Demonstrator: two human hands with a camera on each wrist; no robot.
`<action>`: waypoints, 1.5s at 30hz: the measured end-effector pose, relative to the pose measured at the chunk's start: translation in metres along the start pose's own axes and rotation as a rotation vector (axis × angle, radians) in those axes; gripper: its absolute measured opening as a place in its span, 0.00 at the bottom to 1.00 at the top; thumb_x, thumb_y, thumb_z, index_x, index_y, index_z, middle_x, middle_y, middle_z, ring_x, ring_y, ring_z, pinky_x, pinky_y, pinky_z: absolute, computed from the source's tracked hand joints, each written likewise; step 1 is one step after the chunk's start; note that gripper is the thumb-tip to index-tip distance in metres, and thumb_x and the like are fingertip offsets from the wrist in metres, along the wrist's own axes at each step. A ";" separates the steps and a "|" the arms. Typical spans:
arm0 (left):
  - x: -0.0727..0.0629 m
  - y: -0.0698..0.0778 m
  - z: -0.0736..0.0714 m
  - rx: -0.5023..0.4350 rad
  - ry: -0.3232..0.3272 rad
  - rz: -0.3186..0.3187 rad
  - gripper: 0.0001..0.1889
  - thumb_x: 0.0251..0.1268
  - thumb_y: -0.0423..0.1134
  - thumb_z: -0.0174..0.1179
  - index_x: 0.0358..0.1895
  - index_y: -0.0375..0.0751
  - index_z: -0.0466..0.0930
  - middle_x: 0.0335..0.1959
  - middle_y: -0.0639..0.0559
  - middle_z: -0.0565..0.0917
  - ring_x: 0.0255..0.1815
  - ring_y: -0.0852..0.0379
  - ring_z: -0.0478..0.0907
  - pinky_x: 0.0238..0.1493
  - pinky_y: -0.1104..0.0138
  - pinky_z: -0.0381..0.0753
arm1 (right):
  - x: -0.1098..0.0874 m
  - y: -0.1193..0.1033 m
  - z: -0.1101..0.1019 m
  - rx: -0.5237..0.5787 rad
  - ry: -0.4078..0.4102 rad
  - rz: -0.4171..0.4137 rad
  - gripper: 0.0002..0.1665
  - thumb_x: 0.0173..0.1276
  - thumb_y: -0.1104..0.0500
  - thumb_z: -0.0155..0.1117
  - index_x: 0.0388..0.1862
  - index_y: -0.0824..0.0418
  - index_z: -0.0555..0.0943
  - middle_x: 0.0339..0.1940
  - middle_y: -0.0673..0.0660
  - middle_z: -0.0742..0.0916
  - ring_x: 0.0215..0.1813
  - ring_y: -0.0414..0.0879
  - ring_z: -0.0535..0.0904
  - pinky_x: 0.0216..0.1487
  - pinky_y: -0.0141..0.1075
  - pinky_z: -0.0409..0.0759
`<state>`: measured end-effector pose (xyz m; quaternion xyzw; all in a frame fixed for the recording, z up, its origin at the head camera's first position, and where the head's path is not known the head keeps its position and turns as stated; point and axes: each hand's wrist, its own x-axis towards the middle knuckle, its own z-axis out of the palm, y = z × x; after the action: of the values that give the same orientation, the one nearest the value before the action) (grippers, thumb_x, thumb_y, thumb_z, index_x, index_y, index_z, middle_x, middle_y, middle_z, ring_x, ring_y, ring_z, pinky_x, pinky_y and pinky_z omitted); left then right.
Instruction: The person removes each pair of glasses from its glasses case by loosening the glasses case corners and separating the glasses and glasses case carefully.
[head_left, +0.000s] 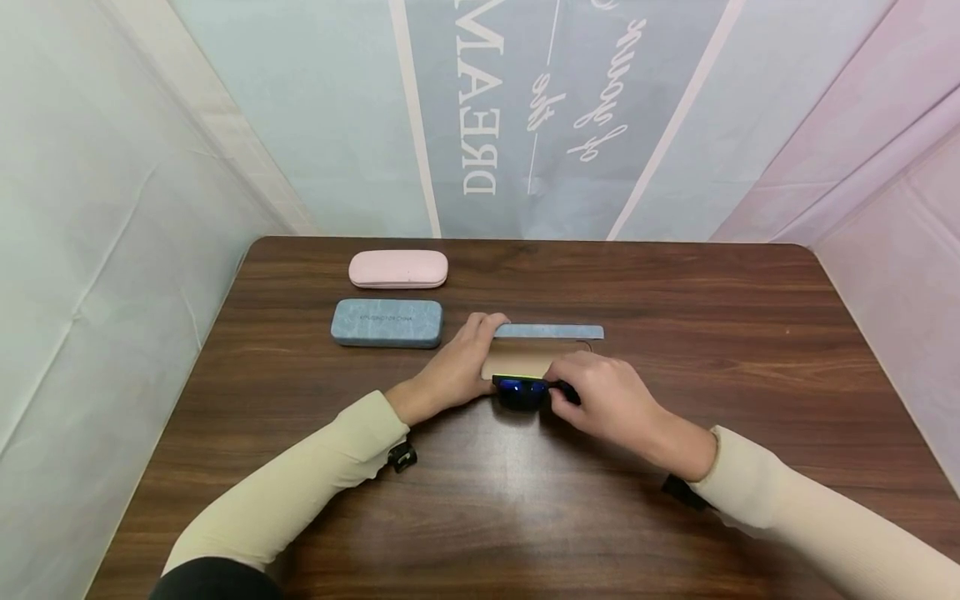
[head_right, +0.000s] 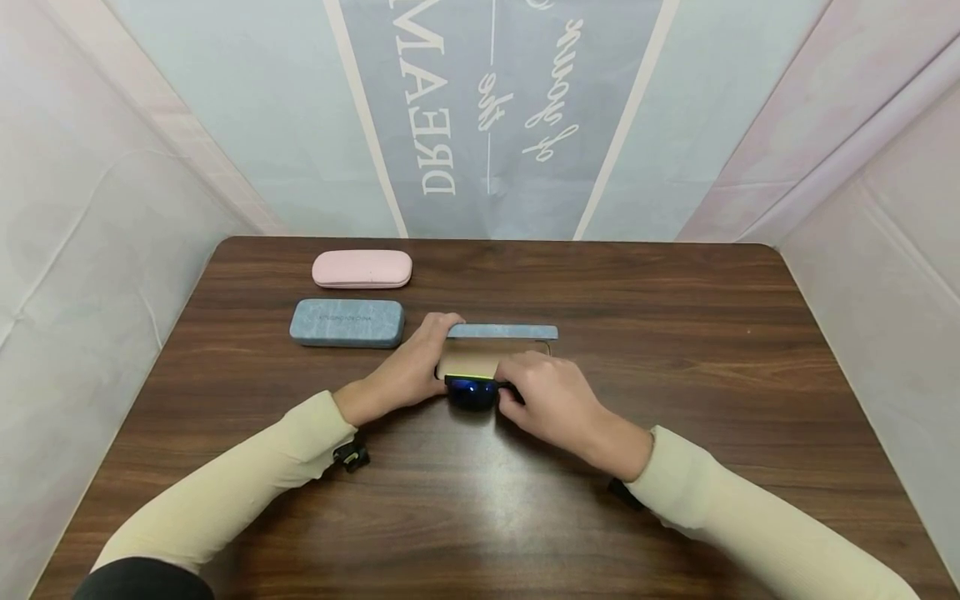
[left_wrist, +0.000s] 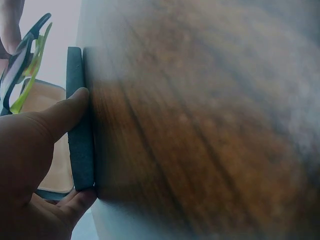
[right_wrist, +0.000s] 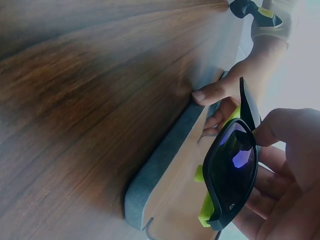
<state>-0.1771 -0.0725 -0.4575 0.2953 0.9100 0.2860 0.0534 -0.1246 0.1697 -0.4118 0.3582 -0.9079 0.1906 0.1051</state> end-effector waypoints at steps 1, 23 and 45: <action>0.000 0.000 0.000 0.002 0.000 0.001 0.51 0.49 0.30 0.79 0.74 0.42 0.54 0.62 0.39 0.67 0.60 0.46 0.71 0.59 0.57 0.76 | -0.001 -0.001 -0.001 0.005 -0.004 -0.003 0.07 0.57 0.65 0.70 0.34 0.56 0.85 0.33 0.50 0.87 0.32 0.42 0.82 0.28 0.39 0.81; -0.001 -0.001 0.000 0.025 0.008 0.033 0.51 0.54 0.47 0.79 0.75 0.40 0.54 0.62 0.38 0.66 0.58 0.46 0.72 0.57 0.55 0.78 | -0.007 -0.028 0.004 0.086 -0.172 -0.019 0.09 0.58 0.63 0.72 0.30 0.50 0.82 0.28 0.41 0.83 0.29 0.33 0.75 0.27 0.31 0.76; -0.002 0.000 -0.001 0.031 0.008 0.033 0.51 0.55 0.47 0.78 0.75 0.41 0.53 0.62 0.38 0.66 0.57 0.46 0.72 0.56 0.55 0.78 | -0.004 -0.045 0.025 0.191 -0.277 -0.054 0.07 0.60 0.62 0.72 0.31 0.51 0.82 0.30 0.42 0.84 0.32 0.33 0.77 0.33 0.32 0.78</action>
<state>-0.1753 -0.0744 -0.4574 0.3099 0.9095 0.2740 0.0403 -0.0924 0.1318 -0.4232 0.4136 -0.8816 0.2218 -0.0503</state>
